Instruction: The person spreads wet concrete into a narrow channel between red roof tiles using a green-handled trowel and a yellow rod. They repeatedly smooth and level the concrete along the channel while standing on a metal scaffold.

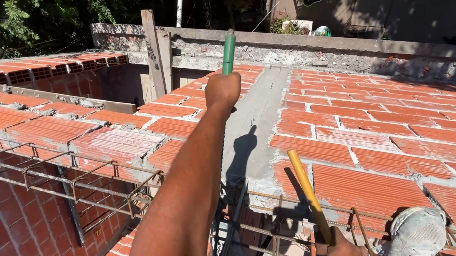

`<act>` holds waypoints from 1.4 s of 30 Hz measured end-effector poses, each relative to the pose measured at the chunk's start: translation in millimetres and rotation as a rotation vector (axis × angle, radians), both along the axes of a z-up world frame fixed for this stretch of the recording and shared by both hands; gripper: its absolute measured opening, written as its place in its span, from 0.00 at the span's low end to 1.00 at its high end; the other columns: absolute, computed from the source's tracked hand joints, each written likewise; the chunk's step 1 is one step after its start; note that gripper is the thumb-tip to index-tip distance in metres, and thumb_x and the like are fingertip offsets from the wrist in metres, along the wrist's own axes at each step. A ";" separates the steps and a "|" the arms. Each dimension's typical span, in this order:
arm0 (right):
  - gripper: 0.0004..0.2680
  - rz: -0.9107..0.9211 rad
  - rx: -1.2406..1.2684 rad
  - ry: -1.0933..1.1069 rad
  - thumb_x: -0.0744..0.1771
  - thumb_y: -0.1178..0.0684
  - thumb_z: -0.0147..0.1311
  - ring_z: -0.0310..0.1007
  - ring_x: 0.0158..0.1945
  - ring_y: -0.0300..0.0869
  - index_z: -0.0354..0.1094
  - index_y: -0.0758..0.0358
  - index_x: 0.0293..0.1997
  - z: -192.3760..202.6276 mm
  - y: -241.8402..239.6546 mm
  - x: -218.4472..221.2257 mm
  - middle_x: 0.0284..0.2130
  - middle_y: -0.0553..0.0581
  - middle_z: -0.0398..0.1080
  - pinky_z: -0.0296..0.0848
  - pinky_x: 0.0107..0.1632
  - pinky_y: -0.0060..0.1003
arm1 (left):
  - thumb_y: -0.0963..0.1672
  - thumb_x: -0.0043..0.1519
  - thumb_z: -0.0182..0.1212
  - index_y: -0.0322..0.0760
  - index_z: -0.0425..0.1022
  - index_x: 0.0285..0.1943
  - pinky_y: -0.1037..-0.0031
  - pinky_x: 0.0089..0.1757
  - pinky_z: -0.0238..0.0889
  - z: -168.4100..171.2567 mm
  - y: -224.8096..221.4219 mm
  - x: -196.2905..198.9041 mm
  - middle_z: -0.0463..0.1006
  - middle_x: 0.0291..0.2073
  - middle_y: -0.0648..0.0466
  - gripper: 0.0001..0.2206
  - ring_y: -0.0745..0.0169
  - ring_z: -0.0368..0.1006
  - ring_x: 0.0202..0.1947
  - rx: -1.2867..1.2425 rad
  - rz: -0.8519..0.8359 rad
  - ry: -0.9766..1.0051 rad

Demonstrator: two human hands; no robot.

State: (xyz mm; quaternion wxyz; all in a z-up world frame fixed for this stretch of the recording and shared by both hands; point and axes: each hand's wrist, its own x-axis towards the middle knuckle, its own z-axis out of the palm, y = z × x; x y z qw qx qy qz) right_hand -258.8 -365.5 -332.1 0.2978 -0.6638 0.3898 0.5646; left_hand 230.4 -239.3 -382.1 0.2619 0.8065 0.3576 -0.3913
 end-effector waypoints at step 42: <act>0.29 -0.253 -0.138 0.259 0.70 0.20 0.46 0.83 0.45 0.53 0.85 0.56 0.32 34.0 -13.5 83.4 0.37 0.60 0.85 0.78 0.51 0.46 | 0.58 0.79 0.32 0.39 0.62 0.68 0.33 0.46 0.69 -69.1 60.1 -120.5 0.85 0.51 0.31 0.25 0.18 0.80 0.49 -0.046 -0.575 -0.161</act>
